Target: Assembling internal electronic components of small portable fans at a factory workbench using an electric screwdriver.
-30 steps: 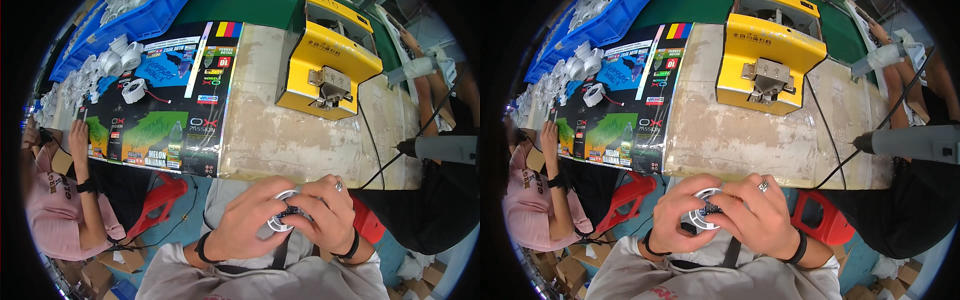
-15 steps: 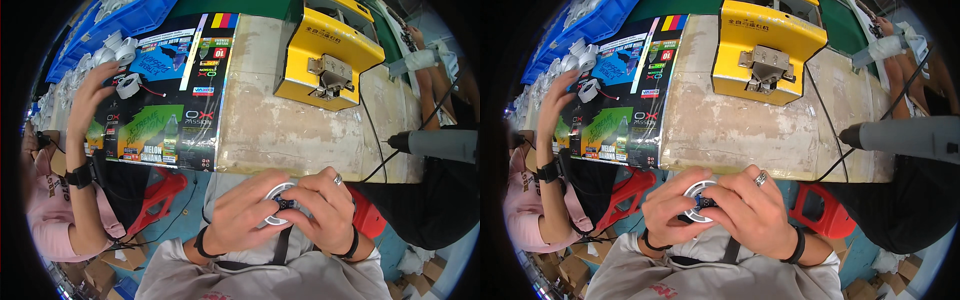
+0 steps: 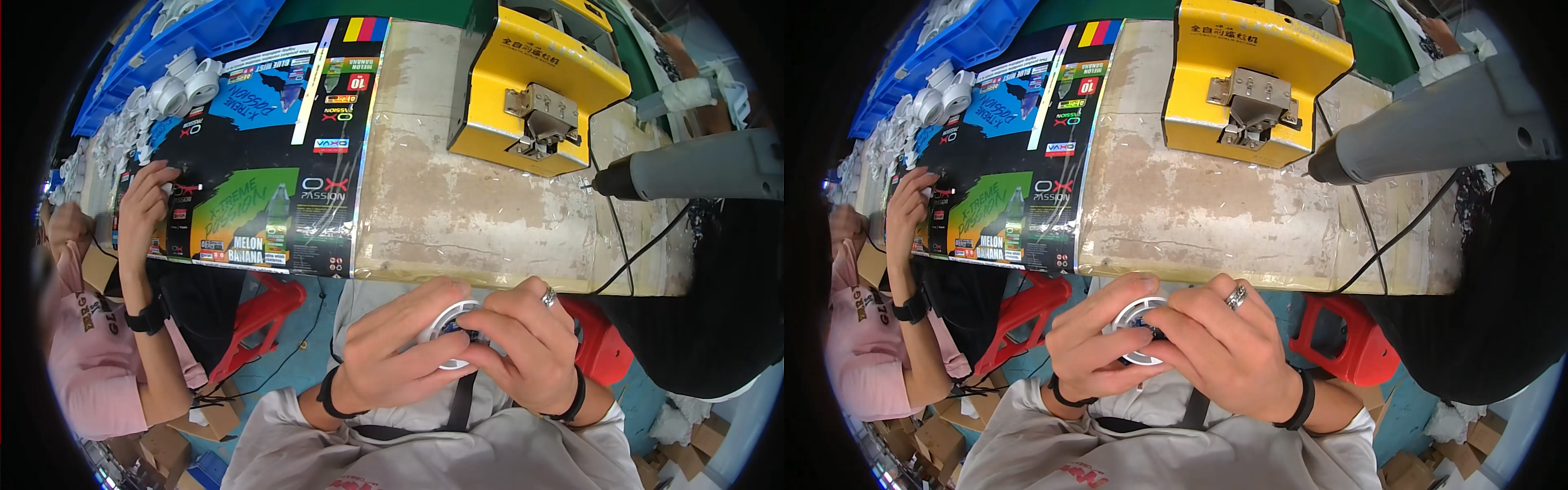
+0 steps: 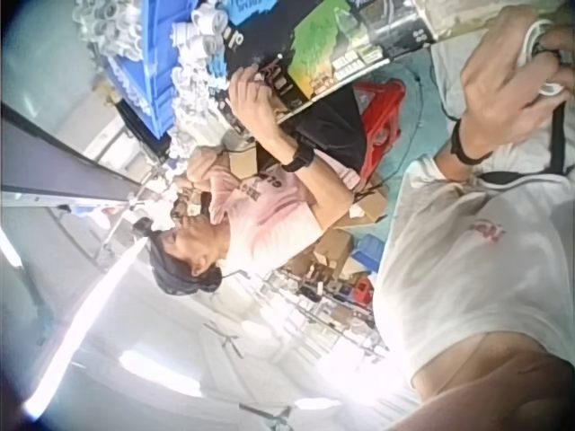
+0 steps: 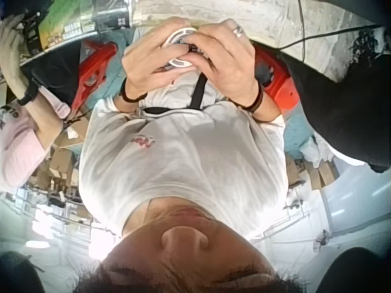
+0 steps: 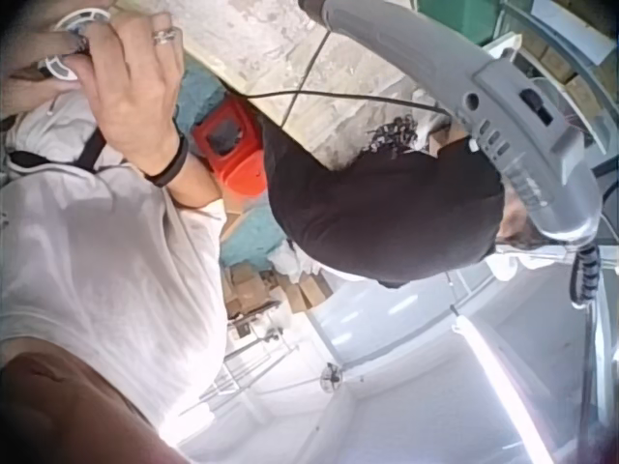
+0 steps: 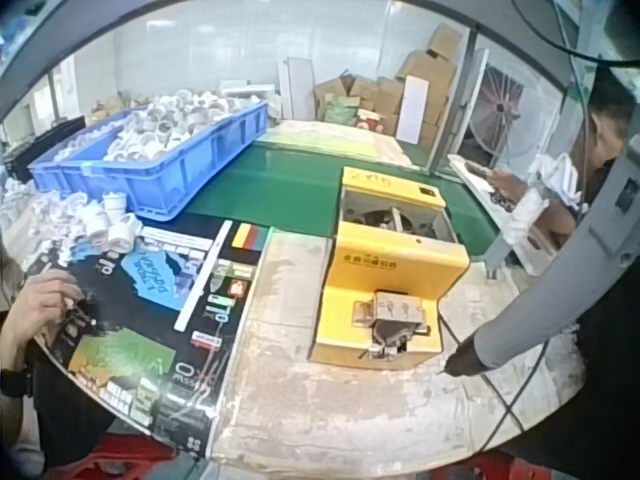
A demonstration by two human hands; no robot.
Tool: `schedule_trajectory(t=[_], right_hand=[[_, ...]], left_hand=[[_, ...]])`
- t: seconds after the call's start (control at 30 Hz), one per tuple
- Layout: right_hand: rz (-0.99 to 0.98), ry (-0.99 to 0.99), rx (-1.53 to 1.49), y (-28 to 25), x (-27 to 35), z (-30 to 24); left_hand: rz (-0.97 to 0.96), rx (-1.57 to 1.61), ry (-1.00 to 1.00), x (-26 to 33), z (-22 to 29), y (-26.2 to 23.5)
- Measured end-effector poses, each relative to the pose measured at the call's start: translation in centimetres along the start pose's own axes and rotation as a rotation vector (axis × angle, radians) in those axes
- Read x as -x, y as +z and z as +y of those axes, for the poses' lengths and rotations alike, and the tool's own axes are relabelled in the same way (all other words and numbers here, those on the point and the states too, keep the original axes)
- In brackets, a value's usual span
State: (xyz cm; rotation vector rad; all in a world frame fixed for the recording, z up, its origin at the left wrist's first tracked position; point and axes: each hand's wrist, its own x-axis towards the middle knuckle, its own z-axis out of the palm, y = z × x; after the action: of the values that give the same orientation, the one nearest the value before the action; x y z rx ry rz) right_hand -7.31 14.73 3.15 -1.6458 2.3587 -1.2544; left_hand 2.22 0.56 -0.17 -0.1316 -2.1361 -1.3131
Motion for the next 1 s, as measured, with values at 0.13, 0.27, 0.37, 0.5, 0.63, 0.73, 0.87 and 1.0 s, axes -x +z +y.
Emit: schedule_trajectory(t=[0.13, 0.27, 0.37, 0.5, 0.63, 0.73, 0.87, 1.0], right_hand=[[-0.037, -0.030, 0.002, 0.0, 0.2, 0.3], [-0.025, -0.059, -0.029, 0.2, 0.3, 0.5], [-0.037, -0.058, -0.038, 0.2, 0.4, 0.4], [-0.030, -0.085, -0.024, 0.4, 0.3, 0.7], [-0.021, -0.082, -0.025, 0.6, 0.3, 0.9], [-0.052, -0.062, -0.013, 0.2, 0.0, 1.2], [0.552, -0.126, 0.255, -3.8, 0.7, 2.4], [1.154, 0.114, 0.365, -8.3, -2.1, 5.2]], left_hand=[[0.009, 0.006, 0.018, 0.1, -0.3, 0.1], [0.006, 0.022, 0.022, 0.3, -0.5, 0.1], [0.005, 0.033, 0.033, 0.3, -0.7, 0.0], [-0.035, 0.034, 0.038, 0.2, -0.8, -0.4], [-0.021, 0.010, 0.066, 0.3, -1.2, -0.2], [-0.026, -0.007, 0.062, 0.2, -1.3, -0.1], [-0.048, 0.034, -0.033, 0.1, -0.9, -0.4], [-0.011, 0.034, -0.019, 0.2, -2.0, 0.2]])
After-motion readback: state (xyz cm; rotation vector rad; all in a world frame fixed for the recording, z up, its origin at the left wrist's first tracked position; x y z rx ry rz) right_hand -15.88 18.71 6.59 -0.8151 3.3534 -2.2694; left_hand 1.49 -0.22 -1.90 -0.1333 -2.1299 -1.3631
